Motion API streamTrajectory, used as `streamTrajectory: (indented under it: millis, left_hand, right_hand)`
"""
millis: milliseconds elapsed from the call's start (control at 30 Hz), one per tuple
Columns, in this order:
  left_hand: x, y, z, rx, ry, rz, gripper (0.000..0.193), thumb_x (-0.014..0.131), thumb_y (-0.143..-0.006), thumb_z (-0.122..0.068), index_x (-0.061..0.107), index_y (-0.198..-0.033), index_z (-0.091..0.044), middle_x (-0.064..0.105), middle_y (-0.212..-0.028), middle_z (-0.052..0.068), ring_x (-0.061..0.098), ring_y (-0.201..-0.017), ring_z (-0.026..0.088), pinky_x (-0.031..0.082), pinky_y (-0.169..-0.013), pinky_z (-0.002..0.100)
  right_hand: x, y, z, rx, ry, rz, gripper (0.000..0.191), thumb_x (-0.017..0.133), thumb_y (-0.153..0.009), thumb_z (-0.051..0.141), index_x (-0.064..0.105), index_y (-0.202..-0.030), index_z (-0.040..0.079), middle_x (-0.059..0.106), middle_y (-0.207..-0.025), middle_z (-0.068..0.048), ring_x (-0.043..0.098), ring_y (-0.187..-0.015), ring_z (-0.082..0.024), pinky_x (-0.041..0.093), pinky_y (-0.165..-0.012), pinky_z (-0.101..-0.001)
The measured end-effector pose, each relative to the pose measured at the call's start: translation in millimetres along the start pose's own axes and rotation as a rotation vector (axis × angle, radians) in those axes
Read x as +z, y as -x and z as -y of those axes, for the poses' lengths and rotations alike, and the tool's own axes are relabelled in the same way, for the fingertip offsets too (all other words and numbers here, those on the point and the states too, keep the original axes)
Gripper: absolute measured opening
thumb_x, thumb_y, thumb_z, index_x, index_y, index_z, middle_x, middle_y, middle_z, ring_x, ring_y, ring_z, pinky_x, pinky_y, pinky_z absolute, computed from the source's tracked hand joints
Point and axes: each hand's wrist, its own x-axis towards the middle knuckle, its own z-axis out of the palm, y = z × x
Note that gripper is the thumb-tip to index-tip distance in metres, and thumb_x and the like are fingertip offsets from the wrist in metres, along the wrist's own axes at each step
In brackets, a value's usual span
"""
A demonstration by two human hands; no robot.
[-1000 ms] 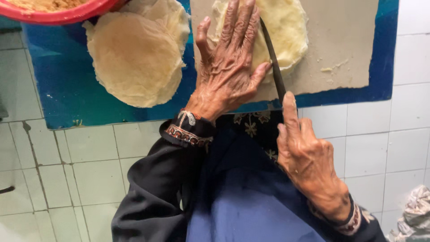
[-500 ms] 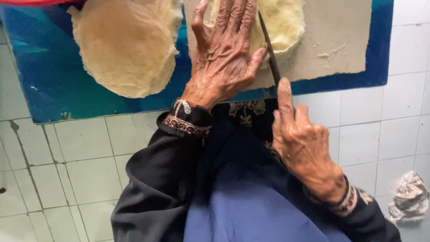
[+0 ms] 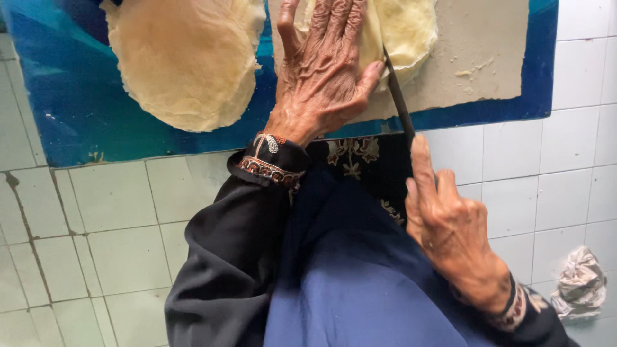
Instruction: The person stretches a piece of dough thin by hand, places it onto a stack of dough rounds on the table, and cuts the stacked dough into wedges with a knife. They then fold and arrange the cut dough pieces on the table next to a red bowl of brown filling.
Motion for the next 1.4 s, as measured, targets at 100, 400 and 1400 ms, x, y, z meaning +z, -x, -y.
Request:
streamTrajectory:
  millis: [100,400,1400]
  left_hand:
    - [-2,-3,-1,0.007,-0.017,-0.042,0.082,0.052,-0.101,-0.05,0.032,-0.159,0.003,0.03,-0.167,0.018,0.018,-0.157,0.026,0.0,-0.121,0.057]
    - [-4,-1,-1,-0.018,-0.013,-0.022,0.088,0.055,-0.097,-0.051,0.026,-0.162,0.001,0.022,-0.17,0.016,0.015,-0.159,0.026,0.0,-0.124,0.056]
    - [-14,-16,2,-0.018,-0.011,-0.101,0.089,0.057,-0.09,-0.051,0.033,-0.159,0.001,0.024,-0.17,0.015,0.017,-0.159,0.024,0.002,-0.127,0.051]
  right_hand:
    - [-9,12,0,0.014,-0.065,-0.014,0.067,0.066,-0.095,0.013,0.04,-0.155,0.004,0.057,-0.079,-0.016,0.056,-0.047,-0.032,0.049,-0.043,-0.0422]
    - [3,31,-11,0.095,-0.112,0.091,0.069,0.068,-0.092,0.014,0.04,-0.155,0.005,0.062,-0.078,-0.018,0.06,-0.049,-0.035,0.051,-0.045,-0.0445]
    - [-13,-99,-16,-0.032,-0.352,-0.09,0.067,0.063,-0.096,0.012,0.035,-0.157,0.003,0.069,-0.114,-0.031,0.071,-0.079,-0.044,0.058,-0.066,-0.0483]
